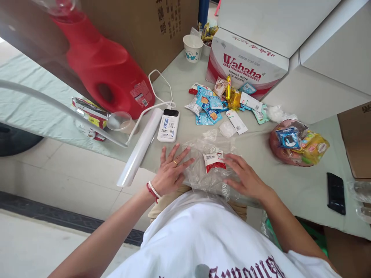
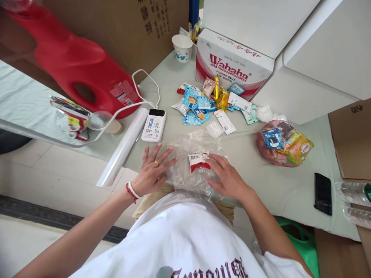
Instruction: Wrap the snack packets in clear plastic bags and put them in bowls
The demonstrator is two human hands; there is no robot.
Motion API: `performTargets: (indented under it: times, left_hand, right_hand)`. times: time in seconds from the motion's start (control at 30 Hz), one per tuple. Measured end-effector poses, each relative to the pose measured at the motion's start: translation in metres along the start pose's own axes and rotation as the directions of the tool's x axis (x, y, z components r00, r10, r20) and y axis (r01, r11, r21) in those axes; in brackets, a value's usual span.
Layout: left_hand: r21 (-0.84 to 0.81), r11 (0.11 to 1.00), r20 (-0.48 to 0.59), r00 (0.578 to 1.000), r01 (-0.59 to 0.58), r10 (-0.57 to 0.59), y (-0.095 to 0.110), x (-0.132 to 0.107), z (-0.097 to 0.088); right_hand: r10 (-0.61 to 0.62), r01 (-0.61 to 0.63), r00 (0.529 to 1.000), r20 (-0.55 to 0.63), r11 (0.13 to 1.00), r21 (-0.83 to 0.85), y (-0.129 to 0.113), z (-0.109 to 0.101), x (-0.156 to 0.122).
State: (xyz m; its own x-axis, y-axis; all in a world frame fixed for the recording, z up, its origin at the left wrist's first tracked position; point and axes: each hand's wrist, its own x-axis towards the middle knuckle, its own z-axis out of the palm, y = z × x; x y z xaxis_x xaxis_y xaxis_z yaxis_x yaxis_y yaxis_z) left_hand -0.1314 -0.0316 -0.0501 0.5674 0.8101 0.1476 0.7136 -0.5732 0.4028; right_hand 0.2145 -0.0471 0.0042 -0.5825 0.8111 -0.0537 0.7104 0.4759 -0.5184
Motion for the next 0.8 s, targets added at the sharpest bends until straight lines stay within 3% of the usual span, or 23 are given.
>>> performTargets:
  times: [0.13, 0.2, 0.33, 0.47, 0.6, 0.67, 0.73, 0.8]
  left_hand:
    - [-0.040, 0.978, 0.043, 0.977, -0.207, 0.209, 0.009, -0.003, -0.006]
    - [-0.077, 0.959, 0.094, 0.956, -0.271, 0.278, 0.015, -0.003, -0.003]
    - [-0.207, 0.943, 0.126, 0.949, -0.259, 0.289, 0.019, -0.005, 0.006]
    - [-0.365, 0.929, 0.014, 0.998, -0.055, 0.064, 0.010, -0.006, 0.005]
    - [-0.463, 0.878, -0.107, 0.976, 0.118, -0.188, 0.003, 0.007, 0.006]
    - [-0.475, 0.845, -0.141, 0.927, 0.244, -0.347, 0.002, 0.017, 0.010]
    - [-0.438, 0.811, -0.215, 0.831, 0.388, -0.514, 0.001, 0.027, 0.016]
    - [-0.356, 0.800, -0.349, 0.725, 0.483, -0.593, 0.002, 0.033, 0.023]
  right_hand:
    - [-0.020, 0.020, 0.996, 0.086, 1.000, 0.006, 0.007, 0.015, -0.052]
    - [0.007, -0.005, 0.999, 0.045, 1.000, -0.028, 0.009, 0.030, -0.065]
    - [-0.026, 0.031, 0.998, -0.054, 0.996, 0.082, 0.013, 0.039, -0.068]
    - [0.008, 0.018, 0.997, -0.083, 0.952, 0.306, 0.015, 0.011, -0.053]
    - [0.164, -0.137, 0.985, -0.056, 0.934, 0.330, 0.026, -0.022, -0.016]
    - [0.248, -0.240, 0.969, -0.005, 0.940, 0.243, 0.033, -0.035, 0.009]
    - [0.330, -0.332, 0.943, 0.052, 0.943, 0.037, 0.038, -0.046, 0.035]
    - [0.384, -0.366, 0.922, 0.045, 0.905, -0.218, 0.037, -0.058, 0.059]
